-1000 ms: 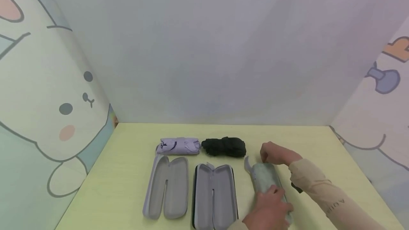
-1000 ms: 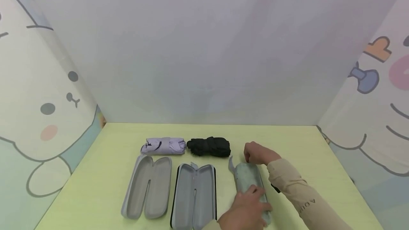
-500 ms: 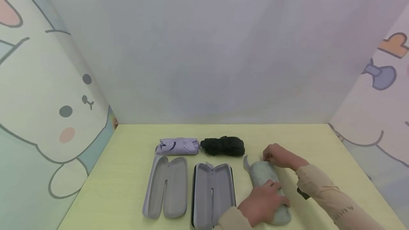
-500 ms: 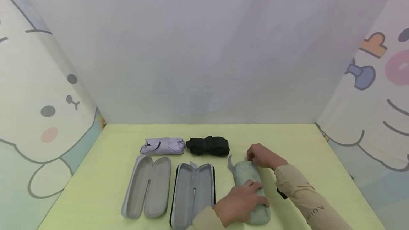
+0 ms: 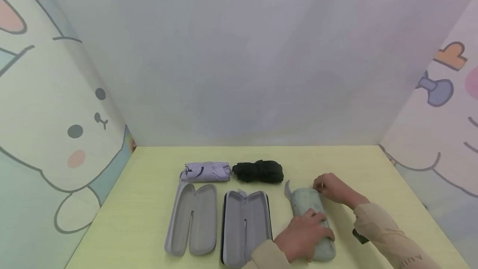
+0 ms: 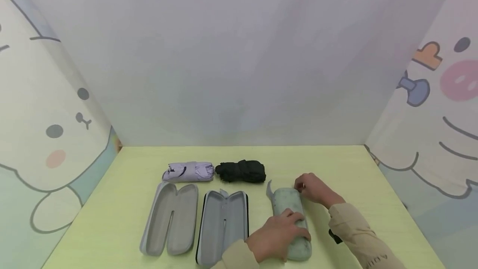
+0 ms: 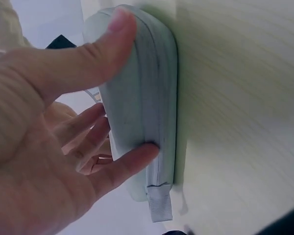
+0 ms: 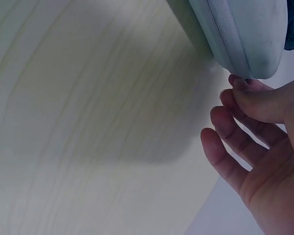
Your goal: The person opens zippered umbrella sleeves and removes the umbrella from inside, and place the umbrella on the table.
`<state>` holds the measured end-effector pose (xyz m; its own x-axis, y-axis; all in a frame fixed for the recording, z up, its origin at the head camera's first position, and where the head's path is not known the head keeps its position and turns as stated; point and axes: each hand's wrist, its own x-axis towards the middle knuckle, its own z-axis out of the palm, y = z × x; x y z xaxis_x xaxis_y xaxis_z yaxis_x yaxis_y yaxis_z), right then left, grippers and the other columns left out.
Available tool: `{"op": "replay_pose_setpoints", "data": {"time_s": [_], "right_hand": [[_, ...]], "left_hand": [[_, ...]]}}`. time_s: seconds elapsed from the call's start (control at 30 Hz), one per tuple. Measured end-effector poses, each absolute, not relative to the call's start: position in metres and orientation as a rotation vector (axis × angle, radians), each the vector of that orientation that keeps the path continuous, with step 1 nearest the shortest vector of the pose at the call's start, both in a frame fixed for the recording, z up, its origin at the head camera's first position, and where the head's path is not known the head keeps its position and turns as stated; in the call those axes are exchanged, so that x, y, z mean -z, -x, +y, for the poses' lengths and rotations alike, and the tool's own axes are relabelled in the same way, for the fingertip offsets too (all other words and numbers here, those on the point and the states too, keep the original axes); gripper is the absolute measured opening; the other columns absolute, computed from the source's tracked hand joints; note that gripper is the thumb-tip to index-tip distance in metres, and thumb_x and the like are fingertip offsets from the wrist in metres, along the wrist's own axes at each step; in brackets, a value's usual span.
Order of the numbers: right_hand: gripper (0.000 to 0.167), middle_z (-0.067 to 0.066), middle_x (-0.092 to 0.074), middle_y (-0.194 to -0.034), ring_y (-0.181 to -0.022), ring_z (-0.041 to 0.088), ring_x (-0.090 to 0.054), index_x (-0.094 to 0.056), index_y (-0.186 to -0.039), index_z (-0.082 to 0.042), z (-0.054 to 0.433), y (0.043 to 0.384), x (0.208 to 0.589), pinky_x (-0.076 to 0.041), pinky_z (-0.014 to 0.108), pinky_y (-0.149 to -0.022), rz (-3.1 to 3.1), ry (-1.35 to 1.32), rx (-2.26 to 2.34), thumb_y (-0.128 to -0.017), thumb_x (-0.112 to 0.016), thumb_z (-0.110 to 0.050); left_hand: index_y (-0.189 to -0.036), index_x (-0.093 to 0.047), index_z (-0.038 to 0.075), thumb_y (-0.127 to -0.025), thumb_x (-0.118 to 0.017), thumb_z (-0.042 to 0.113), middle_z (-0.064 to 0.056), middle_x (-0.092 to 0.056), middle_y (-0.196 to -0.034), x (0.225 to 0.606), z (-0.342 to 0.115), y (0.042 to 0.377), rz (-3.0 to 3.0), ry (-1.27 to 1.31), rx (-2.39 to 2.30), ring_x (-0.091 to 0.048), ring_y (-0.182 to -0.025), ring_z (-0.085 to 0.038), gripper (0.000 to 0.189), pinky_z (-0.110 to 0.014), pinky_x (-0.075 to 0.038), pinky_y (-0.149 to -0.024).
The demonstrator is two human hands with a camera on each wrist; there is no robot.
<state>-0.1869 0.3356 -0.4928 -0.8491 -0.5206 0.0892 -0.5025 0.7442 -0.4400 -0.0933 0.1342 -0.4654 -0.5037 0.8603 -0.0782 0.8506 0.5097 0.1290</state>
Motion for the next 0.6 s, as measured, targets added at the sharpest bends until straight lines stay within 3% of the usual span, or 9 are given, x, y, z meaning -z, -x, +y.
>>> {"op": "replay_pose_setpoints", "data": {"time_s": [0.6], "right_hand": [[0.026,-0.009,-0.060,-0.070,-0.062,0.005,-0.048,-0.067,-0.071,-0.015,0.346,0.165,0.499,-0.042,0.027,-0.055,2.953,0.690,0.737,-0.075,-0.060,0.009]], "left_hand": [[-0.110,-0.064,0.048,-0.049,-0.094,0.032,0.018,-0.048,-0.122,0.470,0.133,0.086,2.697,-1.414,-0.182,-0.041,-0.100,-0.003,0.070,-0.019,-0.040,-0.057]]}}
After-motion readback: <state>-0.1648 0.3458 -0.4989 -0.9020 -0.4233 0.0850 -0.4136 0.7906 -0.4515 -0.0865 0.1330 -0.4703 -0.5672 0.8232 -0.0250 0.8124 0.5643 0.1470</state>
